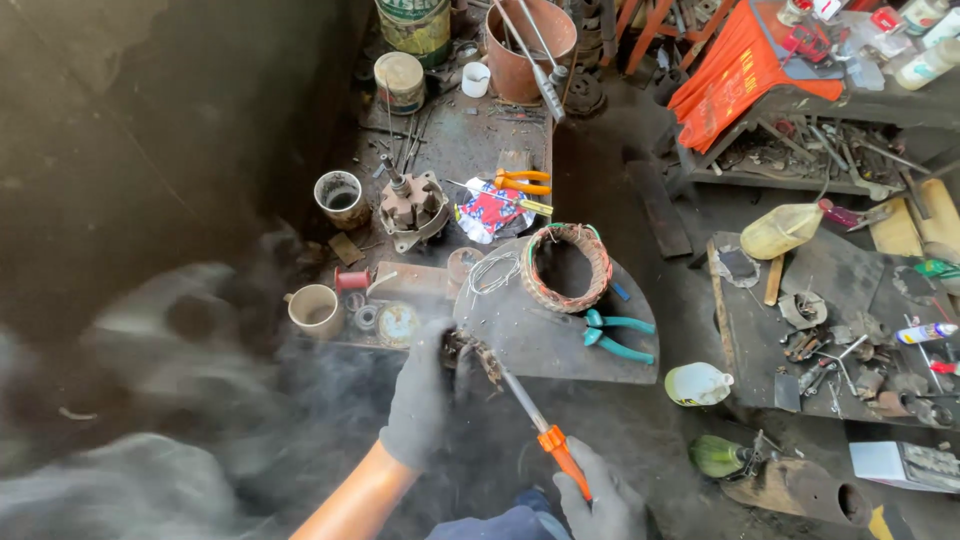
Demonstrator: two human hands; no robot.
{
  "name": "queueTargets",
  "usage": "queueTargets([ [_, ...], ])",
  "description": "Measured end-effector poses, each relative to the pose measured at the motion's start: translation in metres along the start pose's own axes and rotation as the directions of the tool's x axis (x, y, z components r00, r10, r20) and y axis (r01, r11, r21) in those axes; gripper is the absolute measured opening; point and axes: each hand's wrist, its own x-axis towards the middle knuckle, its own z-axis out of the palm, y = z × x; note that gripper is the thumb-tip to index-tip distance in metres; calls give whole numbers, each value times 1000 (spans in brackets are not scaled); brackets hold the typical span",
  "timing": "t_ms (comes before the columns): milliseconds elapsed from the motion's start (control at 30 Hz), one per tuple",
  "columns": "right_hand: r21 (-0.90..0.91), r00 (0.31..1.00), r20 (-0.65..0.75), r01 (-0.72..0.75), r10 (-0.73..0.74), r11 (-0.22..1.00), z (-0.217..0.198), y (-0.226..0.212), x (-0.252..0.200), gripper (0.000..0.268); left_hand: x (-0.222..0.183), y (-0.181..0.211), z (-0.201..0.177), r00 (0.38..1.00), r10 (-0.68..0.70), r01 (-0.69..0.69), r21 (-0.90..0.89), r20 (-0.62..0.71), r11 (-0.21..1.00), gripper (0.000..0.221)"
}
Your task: Soldering wires onto an alternator stator at a workbench
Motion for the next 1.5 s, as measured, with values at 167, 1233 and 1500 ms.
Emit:
queueTargets([
  [167,-157,996,11,-90,93,983,-3,-17,1,53,-2,3,3,998,45,-45,0,-40,999,37],
  [1233,-41,956,162,-240,243,970,-12,-24,9,49,9,0,-7,995,-5,6,-6,101,1000,35],
  [1500,6,643,456,-694,616,720,-50,-84,36,50,10,2,-6,994,-35,33,15,103,999,44],
])
